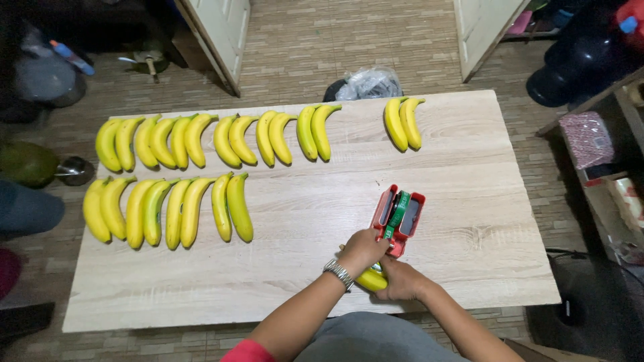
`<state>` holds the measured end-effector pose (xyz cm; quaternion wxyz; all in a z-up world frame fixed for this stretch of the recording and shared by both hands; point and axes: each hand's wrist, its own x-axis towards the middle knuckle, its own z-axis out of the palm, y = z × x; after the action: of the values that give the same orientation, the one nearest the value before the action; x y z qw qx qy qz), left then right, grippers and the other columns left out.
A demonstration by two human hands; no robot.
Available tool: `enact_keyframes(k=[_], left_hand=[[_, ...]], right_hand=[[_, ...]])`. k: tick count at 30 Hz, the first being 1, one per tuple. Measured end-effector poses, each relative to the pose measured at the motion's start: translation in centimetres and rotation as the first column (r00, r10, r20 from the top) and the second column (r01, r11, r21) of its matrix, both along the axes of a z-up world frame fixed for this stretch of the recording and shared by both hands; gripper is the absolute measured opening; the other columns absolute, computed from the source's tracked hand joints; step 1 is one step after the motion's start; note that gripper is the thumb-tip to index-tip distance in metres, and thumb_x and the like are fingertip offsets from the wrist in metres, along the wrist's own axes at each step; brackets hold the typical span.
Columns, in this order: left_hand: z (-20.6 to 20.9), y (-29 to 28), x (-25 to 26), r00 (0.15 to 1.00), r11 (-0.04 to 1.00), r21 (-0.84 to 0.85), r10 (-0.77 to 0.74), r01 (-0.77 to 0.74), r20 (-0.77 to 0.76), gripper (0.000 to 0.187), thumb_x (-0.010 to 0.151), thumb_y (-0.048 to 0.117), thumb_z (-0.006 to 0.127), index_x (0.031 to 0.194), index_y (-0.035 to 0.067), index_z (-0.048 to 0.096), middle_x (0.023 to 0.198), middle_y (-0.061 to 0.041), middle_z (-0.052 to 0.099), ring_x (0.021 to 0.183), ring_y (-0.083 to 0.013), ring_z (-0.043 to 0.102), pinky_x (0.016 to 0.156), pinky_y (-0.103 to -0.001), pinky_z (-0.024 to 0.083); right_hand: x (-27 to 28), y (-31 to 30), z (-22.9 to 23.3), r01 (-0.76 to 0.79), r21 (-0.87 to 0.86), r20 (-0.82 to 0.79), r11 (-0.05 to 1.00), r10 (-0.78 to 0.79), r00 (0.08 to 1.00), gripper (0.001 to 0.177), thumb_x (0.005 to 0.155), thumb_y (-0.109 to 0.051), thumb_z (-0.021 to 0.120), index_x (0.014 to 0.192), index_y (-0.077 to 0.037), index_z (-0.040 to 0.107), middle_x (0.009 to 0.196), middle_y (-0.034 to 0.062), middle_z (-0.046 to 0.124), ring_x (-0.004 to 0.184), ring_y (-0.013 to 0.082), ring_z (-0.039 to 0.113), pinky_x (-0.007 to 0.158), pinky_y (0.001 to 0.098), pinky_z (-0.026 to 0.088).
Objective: Taping banana bunches and packing them into a cardboard box for distribution.
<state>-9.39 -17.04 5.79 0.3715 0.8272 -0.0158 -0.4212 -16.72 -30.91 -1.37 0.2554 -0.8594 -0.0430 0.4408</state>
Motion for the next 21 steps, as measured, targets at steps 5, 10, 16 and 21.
enact_keyframes(k=[5, 10, 16, 21], left_hand=[[-5.3, -2.4, 0.2, 0.986, 0.995, 0.018, 0.100, -0.103, 0.132, 0.022, 0.093, 0.029, 0.054, 0.085, 0.013, 0.066, 0.081, -0.009, 0.065, 0.084, -0.0297, 0.062, 0.072, -0.041, 0.050], [-11.4, -4.7, -0.1, 0.956, 0.975, -0.029, 0.222, -0.220, 0.190, 0.027, 0.084, 0.034, 0.059, 0.093, 0.020, 0.080, 0.085, -0.008, 0.076, 0.099, -0.0339, 0.073, 0.081, -0.041, 0.059], [-11.6, -6.8, -0.3, 0.846, 0.833, -0.187, 0.533, -0.520, 0.026, 0.021, 0.081, 0.027, 0.066, 0.092, 0.015, 0.079, 0.076, -0.005, 0.073, 0.086, -0.0212, 0.071, 0.072, -0.032, 0.056], [1.5, -4.0, -6.1, 0.854, 0.822, -0.232, 0.501, -0.520, -0.140, 0.029, 0.093, 0.020, 0.063, 0.113, 0.003, 0.074, 0.101, -0.015, 0.069, 0.098, -0.0256, 0.066, 0.081, -0.036, 0.055]], right_hand=[[0.2, -1.2, 1.1, -0.044, 0.007, 0.064, 0.999, 0.044, 0.997, 0.096, 0.072, -0.038, 0.082, 0.149, -0.009, 0.033, 0.135, 0.0169, 0.061, 0.115, 0.0342, 0.064, 0.096, 0.0456, 0.053], [0.5, -3.4, 1.2, -0.114, 0.018, 0.104, 0.993, 0.112, 0.988, 0.099, 0.070, -0.039, 0.081, 0.151, -0.005, 0.036, 0.139, 0.0225, 0.060, 0.128, 0.0426, 0.061, 0.111, 0.0540, 0.049], [1.3, -5.6, -0.3, -0.118, -0.014, 0.124, 0.993, 0.118, 0.985, 0.098, 0.069, -0.040, 0.082, 0.149, -0.004, 0.039, 0.138, 0.0218, 0.062, 0.128, 0.0415, 0.062, 0.111, 0.0527, 0.049], [1.6, -7.0, -5.0, -0.110, -0.007, 0.114, 0.994, 0.110, 0.987, 0.085, 0.064, -0.048, 0.087, 0.137, -0.022, 0.052, 0.130, 0.0093, 0.068, 0.126, 0.0323, 0.064, 0.111, 0.0465, 0.051]])
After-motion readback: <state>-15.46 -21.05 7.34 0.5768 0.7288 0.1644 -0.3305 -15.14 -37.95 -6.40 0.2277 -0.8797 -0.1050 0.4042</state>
